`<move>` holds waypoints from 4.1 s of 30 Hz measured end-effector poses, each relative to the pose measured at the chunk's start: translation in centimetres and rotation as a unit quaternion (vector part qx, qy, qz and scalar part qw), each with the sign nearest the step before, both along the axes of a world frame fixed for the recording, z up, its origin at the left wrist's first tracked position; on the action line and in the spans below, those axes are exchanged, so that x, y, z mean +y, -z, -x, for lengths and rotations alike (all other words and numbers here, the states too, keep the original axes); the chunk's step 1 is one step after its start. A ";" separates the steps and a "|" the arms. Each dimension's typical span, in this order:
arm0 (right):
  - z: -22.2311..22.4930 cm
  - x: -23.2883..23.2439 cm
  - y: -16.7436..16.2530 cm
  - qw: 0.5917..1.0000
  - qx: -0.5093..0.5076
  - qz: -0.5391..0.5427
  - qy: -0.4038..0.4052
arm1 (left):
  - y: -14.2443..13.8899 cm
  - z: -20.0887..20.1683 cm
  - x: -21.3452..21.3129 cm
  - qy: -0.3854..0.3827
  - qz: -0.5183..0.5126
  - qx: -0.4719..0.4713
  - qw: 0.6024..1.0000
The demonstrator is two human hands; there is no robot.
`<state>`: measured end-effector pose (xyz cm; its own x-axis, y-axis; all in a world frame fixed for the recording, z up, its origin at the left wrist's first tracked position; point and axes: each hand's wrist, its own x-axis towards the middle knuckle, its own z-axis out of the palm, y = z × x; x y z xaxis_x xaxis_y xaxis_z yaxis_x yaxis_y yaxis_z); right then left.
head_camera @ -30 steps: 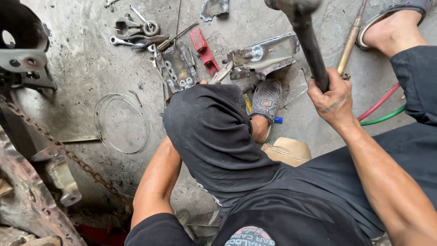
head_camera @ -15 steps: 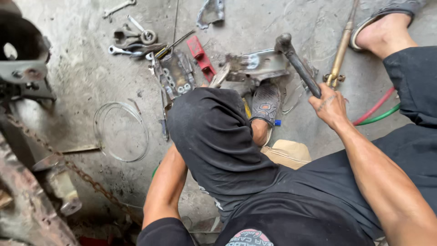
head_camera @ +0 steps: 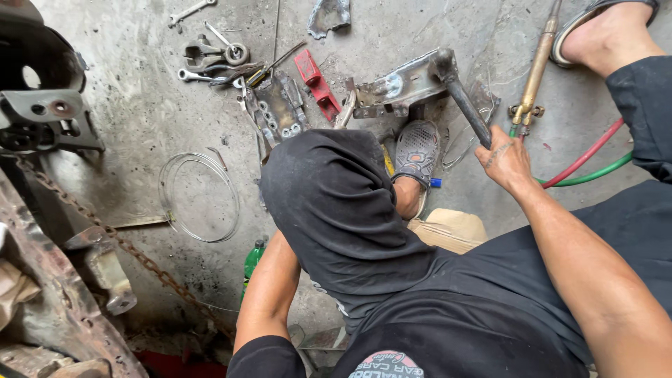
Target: The person sits on the floor and uses pliers and a hammer to bend and shape a metal part. They repeatedly clamp the part with pliers and strike it with a hammer to adjust its form.
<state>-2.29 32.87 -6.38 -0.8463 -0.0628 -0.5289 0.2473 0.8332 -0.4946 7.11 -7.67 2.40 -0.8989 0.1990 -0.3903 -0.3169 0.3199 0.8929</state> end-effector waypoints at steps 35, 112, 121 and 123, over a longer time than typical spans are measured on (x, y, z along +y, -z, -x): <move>0.8 0.3 -2.7 0.995 0.039 0.041 0.080 | -0.3 0.1 2.8 -0.031 -0.020 -0.029 0.999; 7.3 -0.9 -5.5 0.929 0.309 0.163 -0.120 | 3.9 -3.0 5.7 -0.117 -0.150 -0.052 0.980; 5.0 0.5 -2.0 0.994 0.073 0.079 -0.004 | 5.0 -2.1 4.8 -0.103 -0.168 -0.039 0.980; 4.5 0.9 -3.0 0.987 0.139 0.081 -0.016 | 4.9 -2.6 4.9 -0.101 -0.171 -0.048 0.979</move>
